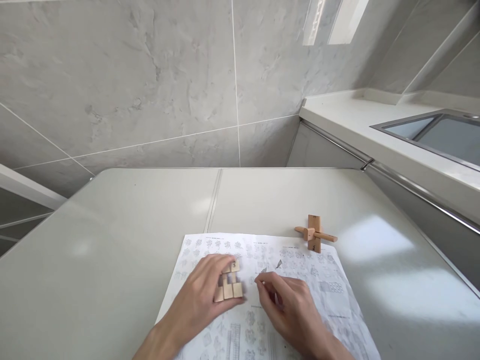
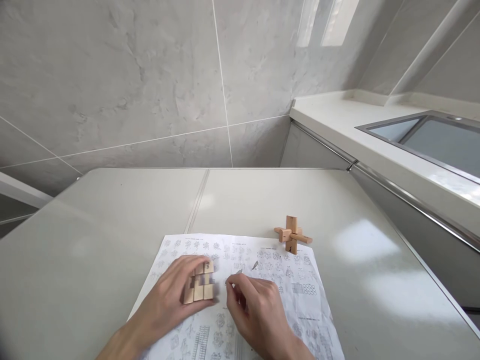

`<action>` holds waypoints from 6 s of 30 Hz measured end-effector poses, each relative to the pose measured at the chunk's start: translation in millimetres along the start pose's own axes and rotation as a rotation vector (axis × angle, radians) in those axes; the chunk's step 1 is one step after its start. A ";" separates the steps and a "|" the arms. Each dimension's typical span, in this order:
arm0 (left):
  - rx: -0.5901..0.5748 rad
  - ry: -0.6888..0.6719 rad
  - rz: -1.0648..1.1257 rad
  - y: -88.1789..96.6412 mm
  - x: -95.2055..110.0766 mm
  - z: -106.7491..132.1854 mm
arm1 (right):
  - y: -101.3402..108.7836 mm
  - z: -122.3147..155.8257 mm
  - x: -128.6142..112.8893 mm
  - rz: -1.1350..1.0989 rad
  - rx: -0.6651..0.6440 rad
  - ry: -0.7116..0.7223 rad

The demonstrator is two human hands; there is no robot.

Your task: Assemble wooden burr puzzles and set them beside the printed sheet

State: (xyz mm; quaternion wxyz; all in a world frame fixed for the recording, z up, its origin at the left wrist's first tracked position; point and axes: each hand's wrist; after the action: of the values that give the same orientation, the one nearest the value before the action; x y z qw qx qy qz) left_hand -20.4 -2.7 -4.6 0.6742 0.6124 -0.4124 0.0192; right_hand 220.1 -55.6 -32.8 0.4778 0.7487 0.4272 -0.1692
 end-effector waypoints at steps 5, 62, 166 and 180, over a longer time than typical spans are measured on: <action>-0.147 -0.177 0.024 -13.5 14.5 -19.1 | 1.8 -0.5 5.4 0.011 0.026 -0.049; -0.276 0.307 0.965 -18.3 18.6 -4.9 | 14.0 -6.8 -6.5 -0.742 -0.314 -0.535; -0.059 0.515 1.049 -14.2 24.5 -5.2 | -3.3 8.8 7.5 -0.212 -0.106 -0.305; 0.119 0.587 0.959 -9.4 23.2 -8.1 | -19.3 6.8 1.1 0.179 -0.190 0.017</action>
State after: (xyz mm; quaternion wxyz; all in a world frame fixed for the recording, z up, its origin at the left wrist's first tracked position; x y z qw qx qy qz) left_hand 4.1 -9.3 2.0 0.6407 0.3626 -0.4380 0.5160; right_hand 206.4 -57.5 -47.9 0.5562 0.7366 0.3769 -0.0781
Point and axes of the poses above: each hand's wrist, its own z-axis away from the middle knuckle, its own y-axis out of the back of the hand, x = y × z, and after that the axes turned 4 degrees about y, right-handed
